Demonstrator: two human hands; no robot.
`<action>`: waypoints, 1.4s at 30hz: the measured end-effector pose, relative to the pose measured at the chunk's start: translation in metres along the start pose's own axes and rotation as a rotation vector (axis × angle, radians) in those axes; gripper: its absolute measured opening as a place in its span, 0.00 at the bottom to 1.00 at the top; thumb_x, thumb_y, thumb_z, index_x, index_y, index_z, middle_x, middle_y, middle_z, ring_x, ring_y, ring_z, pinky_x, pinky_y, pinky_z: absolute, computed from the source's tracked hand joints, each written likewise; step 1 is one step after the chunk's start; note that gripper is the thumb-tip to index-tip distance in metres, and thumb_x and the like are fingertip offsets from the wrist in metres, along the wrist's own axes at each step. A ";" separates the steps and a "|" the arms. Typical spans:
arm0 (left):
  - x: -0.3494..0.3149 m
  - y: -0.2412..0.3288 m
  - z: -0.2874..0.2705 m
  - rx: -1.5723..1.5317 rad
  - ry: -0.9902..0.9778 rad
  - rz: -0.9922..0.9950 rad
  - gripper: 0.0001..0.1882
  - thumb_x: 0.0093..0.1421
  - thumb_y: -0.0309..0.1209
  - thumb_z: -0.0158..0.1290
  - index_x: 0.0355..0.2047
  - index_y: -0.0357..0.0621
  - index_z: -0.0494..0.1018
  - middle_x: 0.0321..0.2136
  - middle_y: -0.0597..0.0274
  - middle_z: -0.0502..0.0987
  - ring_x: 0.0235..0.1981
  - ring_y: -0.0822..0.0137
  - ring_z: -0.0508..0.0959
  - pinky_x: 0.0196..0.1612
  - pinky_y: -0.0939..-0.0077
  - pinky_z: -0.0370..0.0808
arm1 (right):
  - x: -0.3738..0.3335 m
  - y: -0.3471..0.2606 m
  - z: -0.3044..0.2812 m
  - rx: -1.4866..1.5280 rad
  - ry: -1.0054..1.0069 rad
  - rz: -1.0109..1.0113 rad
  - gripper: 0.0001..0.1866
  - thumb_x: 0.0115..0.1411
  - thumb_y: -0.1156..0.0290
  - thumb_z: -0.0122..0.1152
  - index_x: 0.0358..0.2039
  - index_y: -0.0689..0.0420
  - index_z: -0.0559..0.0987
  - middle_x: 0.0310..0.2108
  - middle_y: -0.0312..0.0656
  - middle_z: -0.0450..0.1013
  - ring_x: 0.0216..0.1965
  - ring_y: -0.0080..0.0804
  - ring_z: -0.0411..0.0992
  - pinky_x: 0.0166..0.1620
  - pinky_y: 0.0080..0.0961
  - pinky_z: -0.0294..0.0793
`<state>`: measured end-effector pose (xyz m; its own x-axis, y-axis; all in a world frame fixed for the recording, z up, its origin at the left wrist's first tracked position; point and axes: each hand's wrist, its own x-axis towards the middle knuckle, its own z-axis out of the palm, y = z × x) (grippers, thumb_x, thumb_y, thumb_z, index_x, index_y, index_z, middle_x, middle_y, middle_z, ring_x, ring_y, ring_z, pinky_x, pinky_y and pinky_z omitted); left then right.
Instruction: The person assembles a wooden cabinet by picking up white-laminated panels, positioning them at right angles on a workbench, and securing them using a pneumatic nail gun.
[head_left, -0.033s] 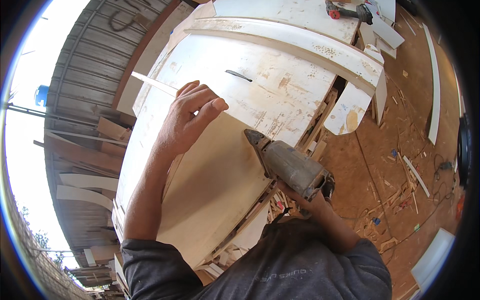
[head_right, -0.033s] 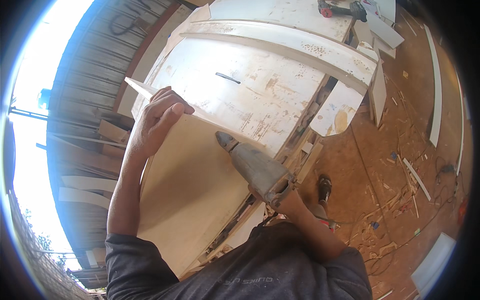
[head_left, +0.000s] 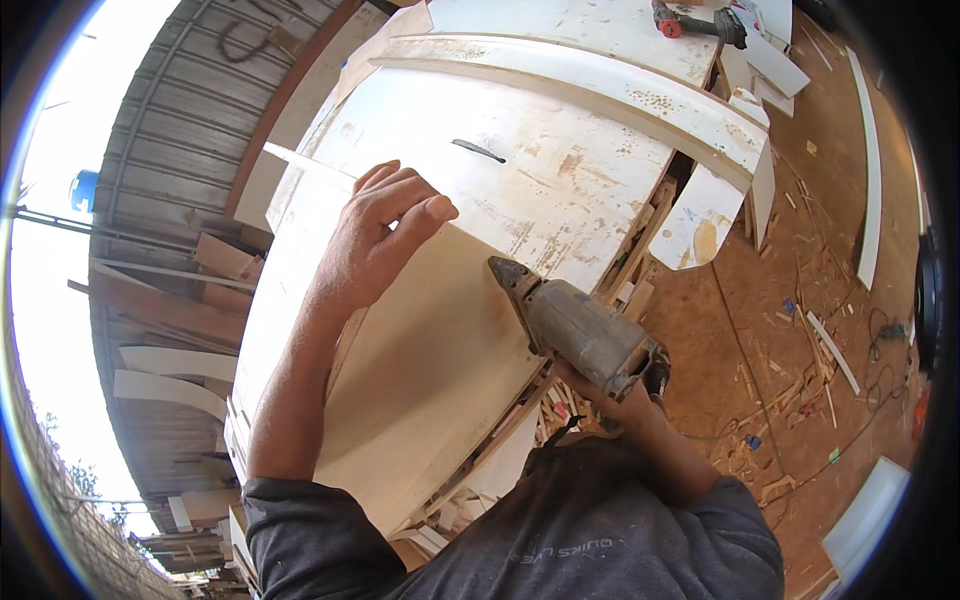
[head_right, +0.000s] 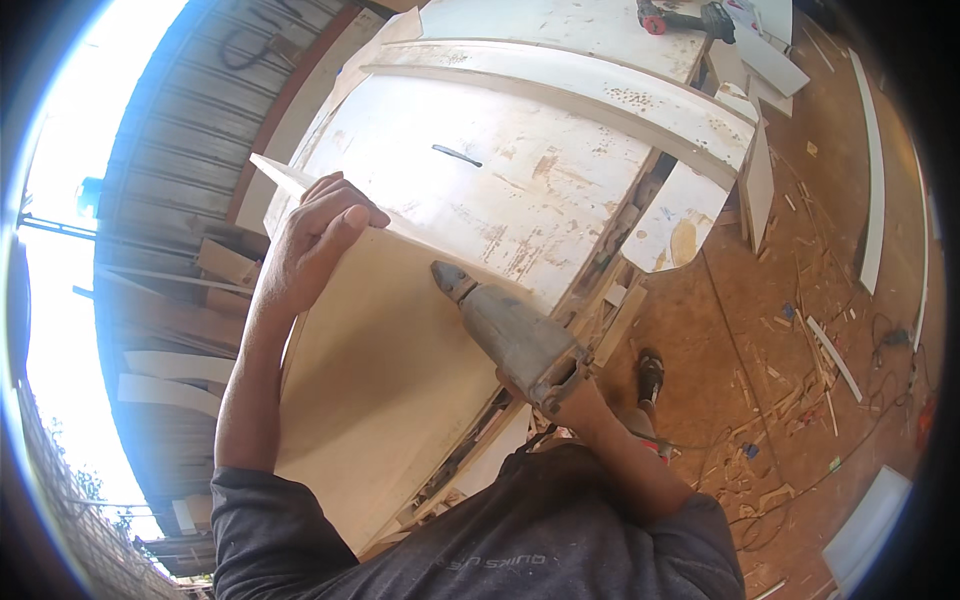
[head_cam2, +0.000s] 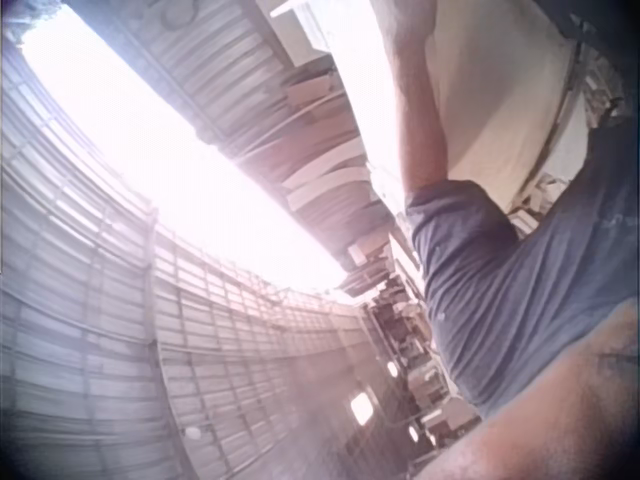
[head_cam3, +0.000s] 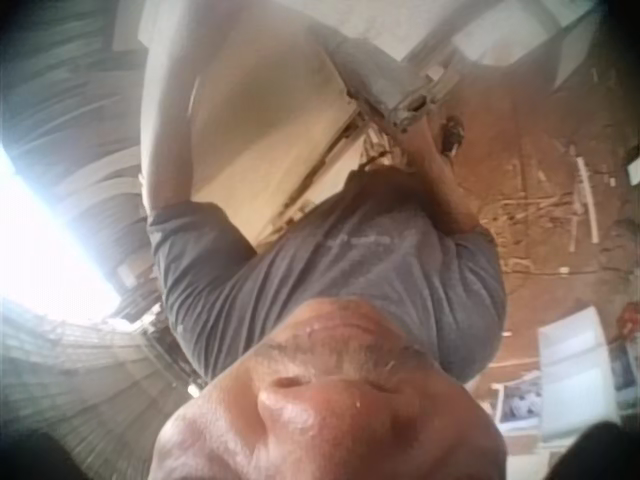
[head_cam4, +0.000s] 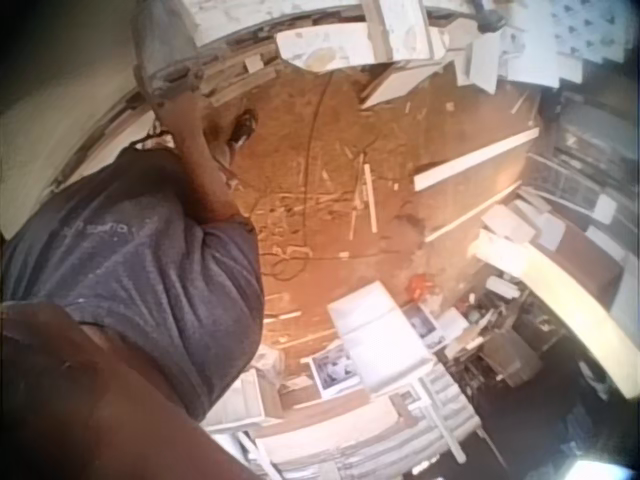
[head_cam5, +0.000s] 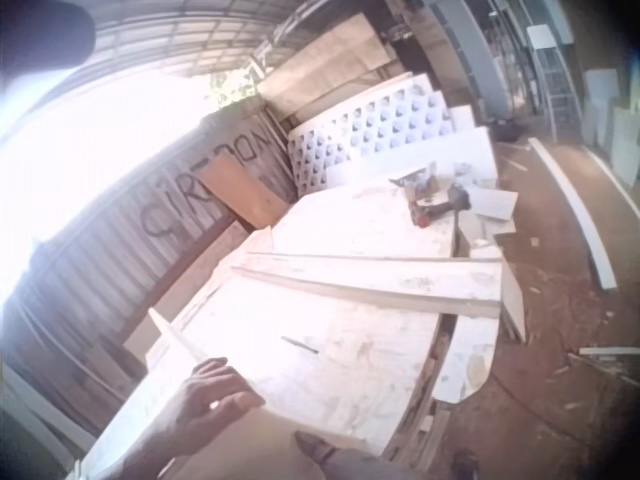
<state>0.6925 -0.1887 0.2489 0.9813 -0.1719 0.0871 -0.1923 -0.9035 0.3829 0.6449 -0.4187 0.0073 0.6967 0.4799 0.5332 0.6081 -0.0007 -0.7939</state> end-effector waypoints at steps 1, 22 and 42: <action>0.000 0.000 0.000 0.002 0.004 0.001 0.22 0.66 0.47 0.48 0.28 0.38 0.75 0.22 0.63 0.69 0.31 0.65 0.67 0.56 0.62 0.60 | 0.000 0.002 0.002 -0.013 -0.003 -0.005 0.14 0.57 0.67 0.64 0.44 0.49 0.78 0.46 0.41 0.74 0.48 0.47 0.71 0.52 0.43 0.70; 0.000 -0.003 0.001 0.025 0.004 -0.010 0.22 0.65 0.47 0.50 0.27 0.39 0.74 0.22 0.63 0.69 0.31 0.66 0.66 0.50 0.66 0.62 | 0.016 -0.013 -0.004 0.195 -0.034 0.163 0.15 0.57 0.68 0.62 0.46 0.53 0.77 0.45 0.43 0.73 0.45 0.48 0.71 0.50 0.41 0.71; 0.002 -0.005 0.013 0.040 0.037 -0.025 0.19 0.64 0.44 0.49 0.26 0.41 0.75 0.24 0.62 0.77 0.33 0.67 0.75 0.65 0.53 0.52 | -0.076 0.032 0.020 1.065 0.274 1.068 0.08 0.61 0.69 0.58 0.31 0.61 0.74 0.20 0.37 0.69 0.21 0.24 0.69 0.28 0.24 0.68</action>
<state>0.6955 -0.1890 0.2354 0.9845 -0.1350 0.1117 -0.1661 -0.9225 0.3484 0.6039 -0.4373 -0.0644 0.7367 0.4921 -0.4637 -0.6698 0.4373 -0.6001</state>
